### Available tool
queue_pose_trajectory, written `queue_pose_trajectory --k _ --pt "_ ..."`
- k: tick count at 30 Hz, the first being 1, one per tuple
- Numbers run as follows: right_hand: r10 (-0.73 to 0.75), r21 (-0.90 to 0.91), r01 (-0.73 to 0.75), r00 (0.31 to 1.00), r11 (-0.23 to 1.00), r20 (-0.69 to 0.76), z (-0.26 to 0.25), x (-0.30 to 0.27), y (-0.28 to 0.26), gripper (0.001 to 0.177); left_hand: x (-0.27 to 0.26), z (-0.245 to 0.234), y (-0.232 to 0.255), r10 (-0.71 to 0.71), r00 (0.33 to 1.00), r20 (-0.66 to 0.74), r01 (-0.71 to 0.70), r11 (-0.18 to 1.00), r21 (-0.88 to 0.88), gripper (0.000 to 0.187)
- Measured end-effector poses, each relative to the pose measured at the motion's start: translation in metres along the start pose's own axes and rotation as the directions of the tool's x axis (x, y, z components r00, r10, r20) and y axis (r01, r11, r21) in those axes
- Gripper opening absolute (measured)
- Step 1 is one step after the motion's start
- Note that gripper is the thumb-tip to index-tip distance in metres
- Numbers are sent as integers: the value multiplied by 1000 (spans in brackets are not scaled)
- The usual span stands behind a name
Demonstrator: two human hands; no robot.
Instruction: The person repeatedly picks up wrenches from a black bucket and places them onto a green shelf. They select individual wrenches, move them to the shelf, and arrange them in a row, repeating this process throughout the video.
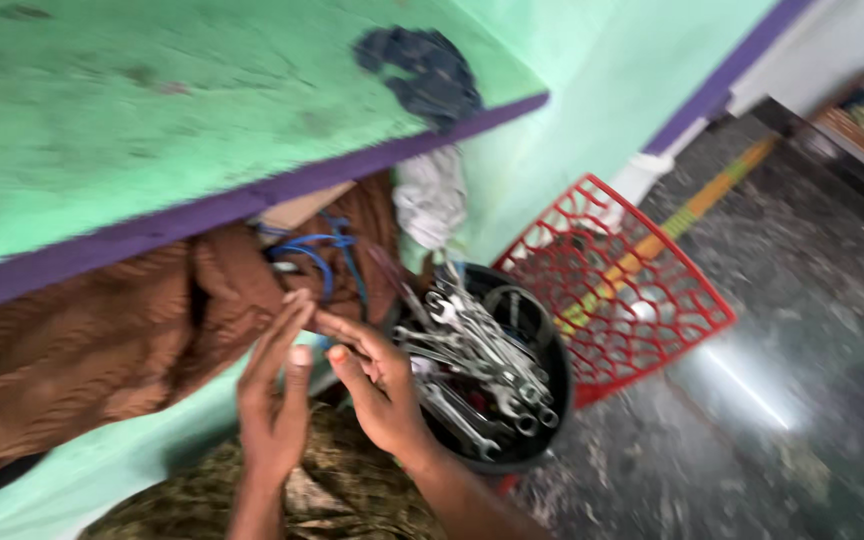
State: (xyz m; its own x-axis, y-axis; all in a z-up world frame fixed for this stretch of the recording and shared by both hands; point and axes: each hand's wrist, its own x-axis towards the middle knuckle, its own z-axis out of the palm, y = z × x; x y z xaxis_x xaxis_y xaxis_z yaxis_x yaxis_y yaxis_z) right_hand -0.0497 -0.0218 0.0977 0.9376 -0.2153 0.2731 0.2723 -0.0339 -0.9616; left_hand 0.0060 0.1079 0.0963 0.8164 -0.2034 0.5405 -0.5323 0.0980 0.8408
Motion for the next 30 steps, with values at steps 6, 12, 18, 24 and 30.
queue_pose_trajectory --k 6,12,18,24,30 --pt "-67 -196 36 986 980 -152 -63 -27 18 46 -16 76 -14 -99 978 184 134 974 -184 44" --pt "-5 -337 -86 965 937 -261 -127 -37 39 41 -24 111 -34 -145 945 292 204 962 -180 42" --pt "53 -234 -149 927 961 -371 -173 -39 59 36 -26 133 -63 -250 911 329 317 934 -168 39" --pt "97 -332 -249 905 910 -414 -192 -38 63 30 -18 146 -87 -350 865 359 393 918 -52 33" --pt "135 -405 -297 914 865 -383 -199 -35 70 23 -3 130 -98 -168 941 295 46 924 381 29"
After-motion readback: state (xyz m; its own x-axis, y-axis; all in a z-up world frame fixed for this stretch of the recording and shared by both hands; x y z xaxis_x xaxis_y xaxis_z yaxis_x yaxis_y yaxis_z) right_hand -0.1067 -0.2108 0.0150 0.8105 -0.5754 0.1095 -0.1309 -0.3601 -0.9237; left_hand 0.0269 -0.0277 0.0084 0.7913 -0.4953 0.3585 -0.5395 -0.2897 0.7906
